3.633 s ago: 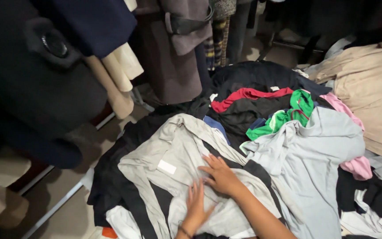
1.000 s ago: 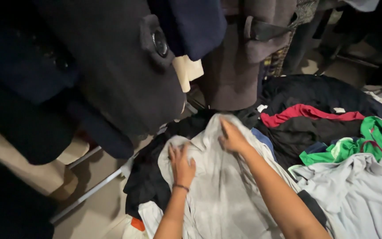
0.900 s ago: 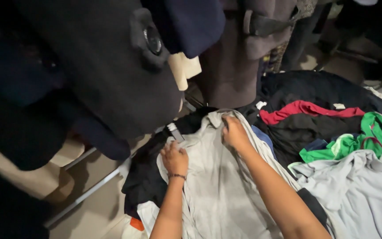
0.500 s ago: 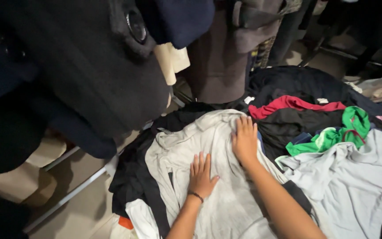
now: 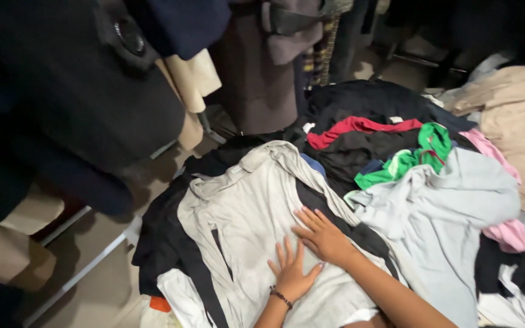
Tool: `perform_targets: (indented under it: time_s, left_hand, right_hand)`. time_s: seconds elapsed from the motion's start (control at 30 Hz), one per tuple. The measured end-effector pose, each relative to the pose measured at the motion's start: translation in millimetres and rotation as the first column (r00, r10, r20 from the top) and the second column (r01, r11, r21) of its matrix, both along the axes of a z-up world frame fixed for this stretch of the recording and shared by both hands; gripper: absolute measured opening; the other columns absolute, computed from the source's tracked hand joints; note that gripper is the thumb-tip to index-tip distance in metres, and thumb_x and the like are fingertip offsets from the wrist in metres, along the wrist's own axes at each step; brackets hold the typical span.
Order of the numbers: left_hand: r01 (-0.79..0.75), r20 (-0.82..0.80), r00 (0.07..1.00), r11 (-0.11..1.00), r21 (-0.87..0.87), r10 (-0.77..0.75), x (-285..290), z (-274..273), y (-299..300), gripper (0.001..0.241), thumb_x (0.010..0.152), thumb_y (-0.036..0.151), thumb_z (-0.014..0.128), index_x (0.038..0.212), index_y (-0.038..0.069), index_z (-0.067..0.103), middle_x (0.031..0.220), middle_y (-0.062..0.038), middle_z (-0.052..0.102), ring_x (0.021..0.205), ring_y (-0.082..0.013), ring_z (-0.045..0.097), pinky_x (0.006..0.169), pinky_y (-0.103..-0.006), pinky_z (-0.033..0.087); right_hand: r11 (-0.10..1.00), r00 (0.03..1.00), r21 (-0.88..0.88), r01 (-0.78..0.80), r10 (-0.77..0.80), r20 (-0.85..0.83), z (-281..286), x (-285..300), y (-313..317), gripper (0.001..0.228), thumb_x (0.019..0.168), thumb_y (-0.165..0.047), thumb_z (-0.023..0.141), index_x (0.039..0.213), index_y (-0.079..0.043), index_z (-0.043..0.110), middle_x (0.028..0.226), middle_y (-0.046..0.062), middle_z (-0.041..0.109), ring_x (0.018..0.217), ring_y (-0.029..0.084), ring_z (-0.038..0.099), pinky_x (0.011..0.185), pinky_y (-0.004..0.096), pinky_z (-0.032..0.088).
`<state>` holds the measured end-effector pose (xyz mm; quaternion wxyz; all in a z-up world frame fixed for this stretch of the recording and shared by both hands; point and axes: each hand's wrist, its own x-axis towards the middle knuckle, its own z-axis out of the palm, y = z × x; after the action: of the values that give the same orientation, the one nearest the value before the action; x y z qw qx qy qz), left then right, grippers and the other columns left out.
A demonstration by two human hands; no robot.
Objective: The person sits on the floor and uses a blue glue gun to attach small rectangular tags to the necklines of gray shirts. They handle the shirts and tags by hand, applying glue to the tags before pressing them onto the fabric.
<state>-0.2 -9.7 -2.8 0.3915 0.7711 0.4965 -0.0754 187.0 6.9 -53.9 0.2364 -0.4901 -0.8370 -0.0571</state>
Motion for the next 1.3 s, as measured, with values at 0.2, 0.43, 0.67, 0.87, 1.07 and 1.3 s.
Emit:
perform_targets:
  time_s: [0.2, 0.43, 0.67, 0.87, 1.07, 1.3]
  left_hand:
    - [-0.01, 0.057, 0.998, 0.991, 0.13, 0.003, -28, -54, -17, 0.081, 0.093, 0.068, 0.039, 0.163, 0.038, 0.012, 0.173, -0.002, 0.003, 0.159, -0.0288, -0.004, 0.123, -0.0596, -0.001]
    - [-0.011, -0.056, 0.998, 0.947, 0.321, 0.031, -53, -111, -47, 0.078, 0.095, 0.074, 0.034, 0.162, 0.038, 0.015, 0.169, -0.001, 0.018, 0.155, -0.0338, 0.016, 0.119, -0.0596, 0.016]
    - [0.017, -0.022, 1.0, 0.893, 0.449, -0.008, -74, -51, -100, 0.074, 0.101, 0.059, 0.04, 0.163, 0.026, 0.015, 0.167, -0.007, 0.023, 0.152, -0.0389, 0.018, 0.119, -0.0584, 0.016]
    - [-0.021, 0.151, 0.985, 0.803, 0.595, -0.086, -52, -35, -150, 0.08, 0.093, 0.038, 0.052, 0.162, 0.012, 0.019, 0.168, -0.011, 0.022, 0.152, -0.0406, 0.02, 0.114, -0.0661, 0.017]
    - [-0.019, 0.221, 0.939, 0.605, 0.796, -0.262, -35, -9, -201, 0.083, 0.085, 0.03, 0.052, 0.16, 0.007, 0.027, 0.167, -0.024, 0.021, 0.154, -0.0418, 0.021, 0.118, -0.063, 0.02]
    - [0.25, -0.039, 0.853, 0.342, 0.906, -0.52, -20, -25, -236, 0.087, 0.079, 0.039, 0.05, 0.162, 0.019, 0.029, 0.17, -0.006, 0.022, 0.158, -0.0317, 0.016, 0.119, -0.0686, 0.012]
  right_hand:
    - [0.946, 0.946, 0.034, 0.323, -0.324, 0.007, 1, 21, -38, 0.057, 0.087, -0.01, 0.059, 0.143, -0.021, 0.056, 0.162, 0.017, 0.038, 0.139, 0.039, 0.046, 0.11, 0.049, 0.042]
    - [0.888, 0.89, -0.061, 0.456, -0.457, 0.001, -14, -9, -88, 0.046, 0.099, -0.038, 0.055, 0.139, -0.017, 0.061, 0.165, 0.015, 0.033, 0.153, 0.036, 0.027, 0.122, 0.053, 0.022]
    - [0.918, 0.903, -0.249, 0.309, -0.366, -0.227, 32, -63, -163, 0.037, 0.102, -0.036, 0.05, 0.132, -0.029, 0.069, 0.148, 0.0, 0.057, 0.143, 0.033, 0.042, 0.119, 0.056, 0.021]
    - [0.912, 0.856, -0.119, 0.393, -0.41, -0.315, 55, -86, -216, 0.036, 0.104, -0.024, 0.046, 0.136, -0.023, 0.063, 0.15, 0.001, 0.055, 0.144, 0.032, 0.044, 0.12, 0.053, 0.027]
    - [0.853, 0.763, -0.085, 0.515, -0.501, -0.408, 20, -97, -267, 0.043, 0.109, -0.025, 0.036, 0.148, -0.019, 0.052, 0.161, 0.005, 0.042, 0.152, 0.033, 0.034, 0.122, 0.051, 0.024]
    - [0.776, 0.618, -0.259, 0.575, -0.619, -0.484, -34, -97, -339, 0.056, 0.111, -0.031, 0.034, 0.163, -0.012, 0.023, 0.171, 0.009, 0.02, 0.16, 0.031, 0.016, 0.127, 0.052, 0.013]
